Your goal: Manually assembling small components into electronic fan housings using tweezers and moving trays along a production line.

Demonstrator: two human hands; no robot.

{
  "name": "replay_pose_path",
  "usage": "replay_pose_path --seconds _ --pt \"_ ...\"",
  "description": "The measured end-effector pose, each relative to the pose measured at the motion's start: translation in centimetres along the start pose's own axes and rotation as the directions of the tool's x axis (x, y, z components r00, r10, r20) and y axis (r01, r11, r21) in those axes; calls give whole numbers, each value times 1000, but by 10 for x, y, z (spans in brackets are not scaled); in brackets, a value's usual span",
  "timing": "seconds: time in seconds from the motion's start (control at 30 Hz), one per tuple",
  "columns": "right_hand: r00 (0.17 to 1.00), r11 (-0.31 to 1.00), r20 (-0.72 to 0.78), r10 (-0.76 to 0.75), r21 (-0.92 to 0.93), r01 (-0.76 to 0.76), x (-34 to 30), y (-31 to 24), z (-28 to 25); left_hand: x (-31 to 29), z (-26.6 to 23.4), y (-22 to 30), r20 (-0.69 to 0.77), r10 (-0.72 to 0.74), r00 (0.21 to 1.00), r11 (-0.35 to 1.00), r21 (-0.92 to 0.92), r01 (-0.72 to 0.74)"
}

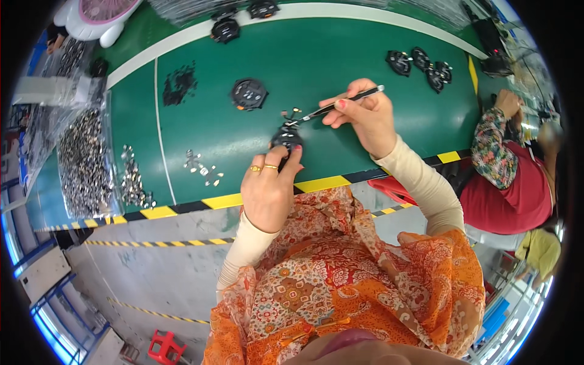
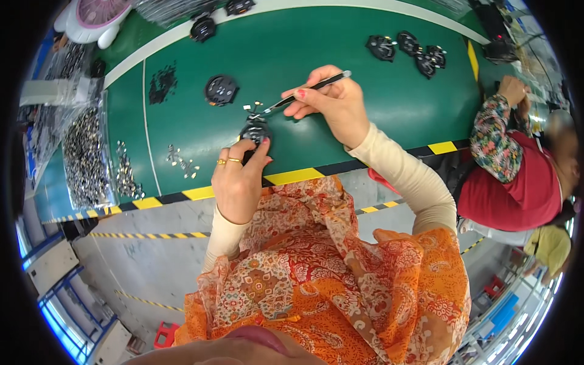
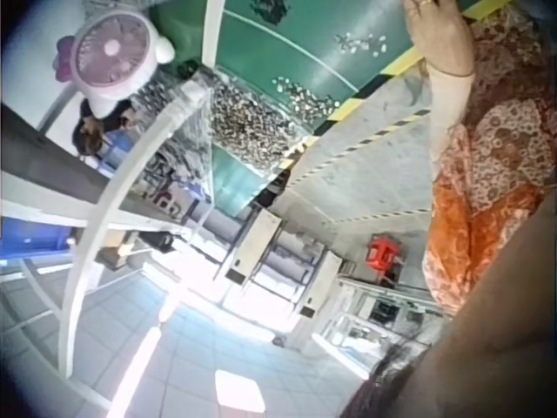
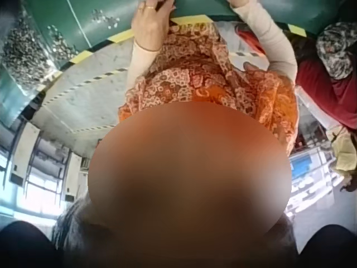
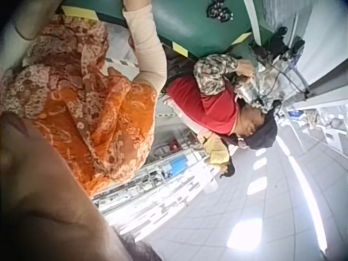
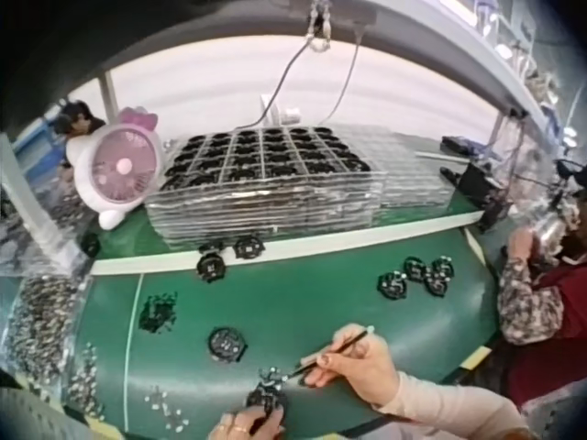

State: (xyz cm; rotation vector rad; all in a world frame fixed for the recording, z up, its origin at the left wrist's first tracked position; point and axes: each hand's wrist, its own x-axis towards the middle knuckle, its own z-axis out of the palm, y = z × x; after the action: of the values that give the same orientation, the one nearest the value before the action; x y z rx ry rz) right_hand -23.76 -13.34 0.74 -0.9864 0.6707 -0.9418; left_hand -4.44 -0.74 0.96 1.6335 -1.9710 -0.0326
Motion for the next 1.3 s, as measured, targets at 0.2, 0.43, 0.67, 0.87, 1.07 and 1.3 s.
replay_pose_path --seconds 0.2,0.43,0.67,0.87,1.07,1.3 --pt "998 990 70 0 -138 9 -4 -2 -2 -8 -5 -15 6 106 994 978 -183 -104" --pt "991 979 126 45 -201 -19 7 -3 4 -8 -6 -17 -23 74 997 970 -229 -77" --pt "981 979 151 121 -184 -92 16 -5 4 -7 -8 -19 -7 64 998 963 -260 -64" --pt "971 969 176 163 -212 -124 20 -5 3 -6 -7 -20 -11 73 997 958 -276 -73" --pt "971 964 175 160 -241 -115 20 -5 2 -7 -5 -21 -29 78 997 958 -273 -83" --pt "974 961 155 164 -247 -123 19 -4 6 -13 -8 -25 -17 178 984 971 -161 -179"
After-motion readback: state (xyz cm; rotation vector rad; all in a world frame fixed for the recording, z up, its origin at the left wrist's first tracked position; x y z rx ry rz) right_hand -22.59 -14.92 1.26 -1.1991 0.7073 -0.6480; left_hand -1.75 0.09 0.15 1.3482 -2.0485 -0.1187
